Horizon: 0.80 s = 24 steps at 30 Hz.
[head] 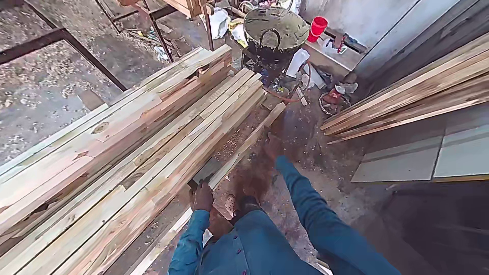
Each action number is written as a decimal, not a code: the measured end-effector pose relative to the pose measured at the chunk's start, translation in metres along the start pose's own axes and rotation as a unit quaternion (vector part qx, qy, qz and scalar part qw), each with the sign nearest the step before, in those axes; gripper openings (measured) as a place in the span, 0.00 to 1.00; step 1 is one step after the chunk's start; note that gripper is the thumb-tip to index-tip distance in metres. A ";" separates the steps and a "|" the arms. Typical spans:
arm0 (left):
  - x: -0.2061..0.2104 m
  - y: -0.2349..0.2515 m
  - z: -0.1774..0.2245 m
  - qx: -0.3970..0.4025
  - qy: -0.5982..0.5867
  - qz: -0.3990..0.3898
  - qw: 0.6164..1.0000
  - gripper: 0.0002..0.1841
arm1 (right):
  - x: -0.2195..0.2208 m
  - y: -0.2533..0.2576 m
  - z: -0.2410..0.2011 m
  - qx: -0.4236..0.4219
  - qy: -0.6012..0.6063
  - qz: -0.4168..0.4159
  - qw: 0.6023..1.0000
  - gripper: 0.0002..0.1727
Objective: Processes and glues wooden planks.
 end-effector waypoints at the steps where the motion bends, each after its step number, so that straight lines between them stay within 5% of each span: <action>1: 0.001 0.001 -0.001 0.004 -0.003 0.008 1.000 0.31 | -0.005 0.015 0.001 0.009 0.005 0.000 1.000 0.24; 4: 0.000 0.001 -0.001 -0.006 -0.013 0.010 1.000 0.29 | 0.001 0.002 -0.019 0.015 -0.002 -0.050 0.999 0.22; 9: -0.005 0.000 0.001 -0.011 -0.015 -0.002 1.000 0.28 | 0.054 -0.138 -0.101 -0.036 -0.064 -0.233 0.970 0.27; 13: -0.016 -0.011 -0.012 -0.001 -0.022 0.001 1.000 0.32 | 0.074 -0.191 -0.117 -0.079 -0.084 -0.322 0.940 0.22; 17: -0.029 -0.063 -0.085 -0.128 -0.042 0.062 0.989 0.51 | 0.066 -0.180 -0.078 -0.079 0.120 -0.378 0.914 0.24; 21: 0.008 -0.096 -0.186 -0.226 0.000 0.089 0.970 0.42 | 0.068 -0.190 -0.049 0.023 0.389 -0.487 0.782 0.19; 24: 0.008 -0.085 -0.200 -0.171 0.051 0.075 0.981 0.37 | 0.065 -0.201 -0.055 -0.037 0.428 -0.479 0.766 0.22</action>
Point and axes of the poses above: each hand's wrist, its own y-axis towards the middle knuckle, its own x-axis out of the palm, z = x × y, the point moved 5 cm from there along y, towards the middle knuckle, and after that the axes turned 2 degrees about y, right-handed, at the moved point
